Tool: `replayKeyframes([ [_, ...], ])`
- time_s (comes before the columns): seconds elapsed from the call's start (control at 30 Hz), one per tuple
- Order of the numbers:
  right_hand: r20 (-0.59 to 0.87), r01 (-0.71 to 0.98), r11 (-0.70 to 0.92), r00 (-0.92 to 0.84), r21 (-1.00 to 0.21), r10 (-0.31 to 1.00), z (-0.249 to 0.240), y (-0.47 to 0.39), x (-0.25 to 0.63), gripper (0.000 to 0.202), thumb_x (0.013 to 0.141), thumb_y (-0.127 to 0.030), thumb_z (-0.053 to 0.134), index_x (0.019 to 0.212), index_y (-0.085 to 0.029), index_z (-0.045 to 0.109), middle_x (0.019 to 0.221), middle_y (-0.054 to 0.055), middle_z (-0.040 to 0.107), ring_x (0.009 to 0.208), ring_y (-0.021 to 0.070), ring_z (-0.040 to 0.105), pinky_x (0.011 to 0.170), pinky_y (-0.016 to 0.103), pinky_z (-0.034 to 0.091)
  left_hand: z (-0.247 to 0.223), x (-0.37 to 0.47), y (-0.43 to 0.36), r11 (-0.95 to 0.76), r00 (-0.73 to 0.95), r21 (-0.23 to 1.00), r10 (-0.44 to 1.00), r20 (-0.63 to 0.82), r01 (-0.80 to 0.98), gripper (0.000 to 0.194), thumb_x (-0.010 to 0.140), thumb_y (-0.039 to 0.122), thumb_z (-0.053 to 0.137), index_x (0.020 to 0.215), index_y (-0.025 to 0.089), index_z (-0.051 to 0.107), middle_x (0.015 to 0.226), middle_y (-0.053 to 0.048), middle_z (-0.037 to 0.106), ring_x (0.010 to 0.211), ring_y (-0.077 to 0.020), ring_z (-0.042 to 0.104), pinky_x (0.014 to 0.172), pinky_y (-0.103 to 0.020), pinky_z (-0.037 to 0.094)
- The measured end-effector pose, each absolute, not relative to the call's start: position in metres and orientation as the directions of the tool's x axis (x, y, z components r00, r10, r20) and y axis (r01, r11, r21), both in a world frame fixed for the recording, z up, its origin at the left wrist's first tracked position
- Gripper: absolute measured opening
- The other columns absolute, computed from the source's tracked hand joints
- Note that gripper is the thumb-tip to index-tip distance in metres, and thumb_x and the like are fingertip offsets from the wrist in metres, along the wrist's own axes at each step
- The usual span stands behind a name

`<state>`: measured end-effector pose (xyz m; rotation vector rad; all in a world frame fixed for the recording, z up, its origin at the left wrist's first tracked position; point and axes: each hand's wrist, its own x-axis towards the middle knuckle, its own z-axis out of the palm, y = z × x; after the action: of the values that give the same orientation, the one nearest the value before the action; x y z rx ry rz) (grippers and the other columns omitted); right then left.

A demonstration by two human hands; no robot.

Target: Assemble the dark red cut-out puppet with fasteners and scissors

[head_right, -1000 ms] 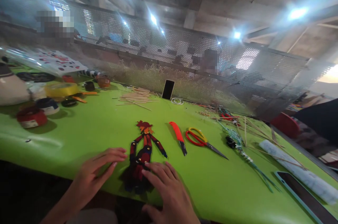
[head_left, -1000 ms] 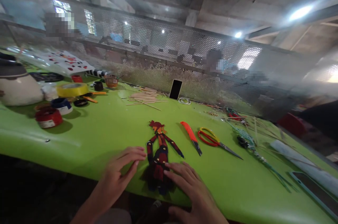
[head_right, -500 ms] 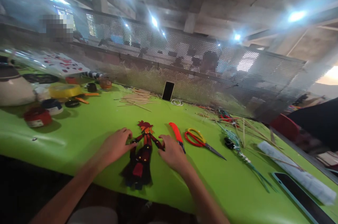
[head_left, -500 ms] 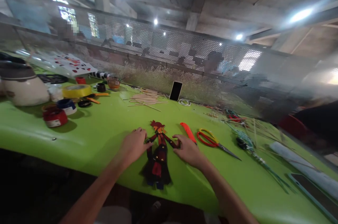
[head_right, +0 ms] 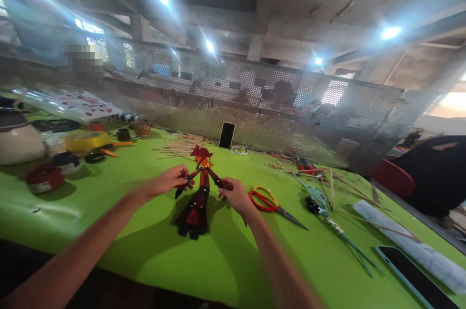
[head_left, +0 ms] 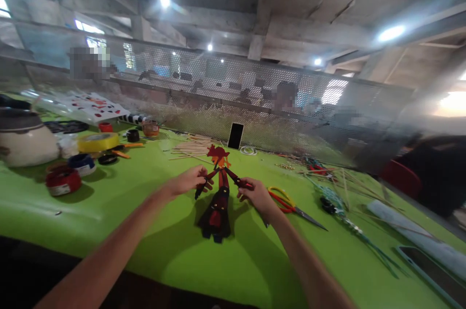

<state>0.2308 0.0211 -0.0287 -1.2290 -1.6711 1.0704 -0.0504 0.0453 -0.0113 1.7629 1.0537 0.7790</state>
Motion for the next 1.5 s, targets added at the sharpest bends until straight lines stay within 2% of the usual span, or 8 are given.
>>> replayKeyframes([
  [0.1, 0.131, 0.233, 0.171, -0.178, -0.957, 0.975, -0.028, 0.022, 0.239, 0.031, 0.075, -0.041, 0.074, 0.097, -0.018, 0.069, 0.077, 0.004, 0.072, 0.069, 0.0187, 0.069, 0.069, 0.034, 0.058, 0.002, -0.043, 0.051, -0.175, 0.529, 0.946, 0.848, 0.005, 0.272, 0.016, 0.088, 0.025, 0.059, 0.102, 0.017, 0.06, 0.095, -0.006, 0.068, 0.081, -0.0184, 0.067, 0.075, -0.033, 0.055],
  [0.23, 0.123, 0.176, 0.149, -0.147, -0.973, 0.981, -0.036, 0.026, 0.247, 0.03, 0.073, -0.041, 0.073, 0.091, -0.018, 0.066, 0.073, 0.002, 0.07, 0.062, 0.0163, 0.067, 0.065, 0.032, 0.056, 0.002, -0.027, 0.062, -0.163, 0.616, 0.955, 0.787, -0.025, 0.247, 0.024, 0.079, 0.024, 0.062, 0.103, 0.017, 0.061, 0.089, -0.003, 0.066, 0.069, -0.0145, 0.06, 0.064, -0.028, 0.049],
  [0.43, 0.101, 0.198, 0.136, -0.177, -0.971, 0.979, -0.042, 0.025, 0.245, 0.026, 0.075, -0.038, 0.072, 0.091, -0.017, 0.068, 0.074, 0.001, 0.07, 0.063, 0.0167, 0.067, 0.068, 0.033, 0.055, -0.012, -0.021, 0.057, -0.161, 0.691, 0.969, 0.723, -0.014, 0.188, 0.026, 0.09, 0.041, 0.063, 0.097, 0.016, 0.06, 0.083, -0.002, 0.064, 0.066, -0.0132, 0.056, 0.065, -0.029, 0.049],
  [0.63, 0.077, 0.222, 0.129, -0.229, -0.967, 0.97, -0.038, 0.014, 0.233, 0.026, 0.079, -0.039, 0.074, 0.094, -0.017, 0.076, 0.085, 0.004, 0.077, 0.084, 0.0232, 0.071, 0.089, 0.041, 0.054, -0.016, -0.022, 0.039, -0.143, 0.676, 0.975, 0.737, -0.01, 0.17, 0.03, 0.094, 0.047, 0.063, 0.094, 0.017, 0.058, 0.079, -0.001, 0.062, 0.065, -0.0136, 0.059, 0.065, -0.029, 0.049],
  [0.7, 0.065, 0.229, 0.119, -0.231, -0.966, 0.971, -0.036, 0.011, 0.23, 0.029, 0.078, -0.042, 0.077, 0.093, -0.018, 0.077, 0.09, 0.005, 0.078, 0.09, 0.0253, 0.071, 0.091, 0.042, 0.054, -0.018, -0.02, 0.038, -0.148, 0.665, 0.974, 0.747, -0.002, 0.17, 0.031, 0.095, 0.048, 0.062, 0.093, 0.018, 0.057, 0.076, 0.0, 0.06, 0.063, -0.0134, 0.058, 0.064, -0.029, 0.048],
  [0.83, 0.052, 0.234, 0.106, -0.226, -0.966, 0.973, -0.035, 0.009, 0.229, 0.036, 0.077, -0.05, 0.078, 0.095, -0.018, 0.077, 0.094, 0.006, 0.079, 0.093, 0.0269, 0.071, 0.09, 0.043, 0.054, -0.021, -0.018, 0.041, -0.17, 0.662, 0.972, 0.749, 0.02, 0.163, 0.034, 0.095, 0.052, 0.061, 0.092, 0.018, 0.056, 0.076, 0.001, 0.059, 0.063, -0.013, 0.058, 0.065, -0.029, 0.05],
  [0.97, 0.055, 0.219, 0.106, -0.227, -0.97, 0.972, -0.037, 0.01, 0.23, 0.038, 0.075, -0.05, 0.079, 0.095, -0.017, 0.077, 0.096, 0.007, 0.079, 0.092, 0.0263, 0.071, 0.092, 0.043, 0.052, -0.019, -0.019, 0.042, -0.191, 0.676, 0.969, 0.736, 0.036, 0.156, 0.037, 0.092, 0.054, 0.066, 0.089, 0.019, 0.055, 0.075, 0.002, 0.057, 0.063, -0.0128, 0.056, 0.065, -0.029, 0.05],
  [1.5, 0.052, 0.175, 0.101, -0.264, -0.979, 0.963, -0.036, 0.008, 0.229, 0.037, 0.074, -0.049, 0.078, 0.092, -0.017, 0.074, 0.083, 0.003, 0.075, 0.075, 0.0204, 0.067, 0.079, 0.036, 0.052, -0.017, -0.021, 0.041, -0.2, 0.686, 0.968, 0.727, 0.041, 0.153, 0.033, 0.093, 0.05, 0.065, 0.09, 0.019, 0.055, 0.074, 0.003, 0.057, 0.064, -0.013, 0.055, 0.065, -0.03, 0.05],
])
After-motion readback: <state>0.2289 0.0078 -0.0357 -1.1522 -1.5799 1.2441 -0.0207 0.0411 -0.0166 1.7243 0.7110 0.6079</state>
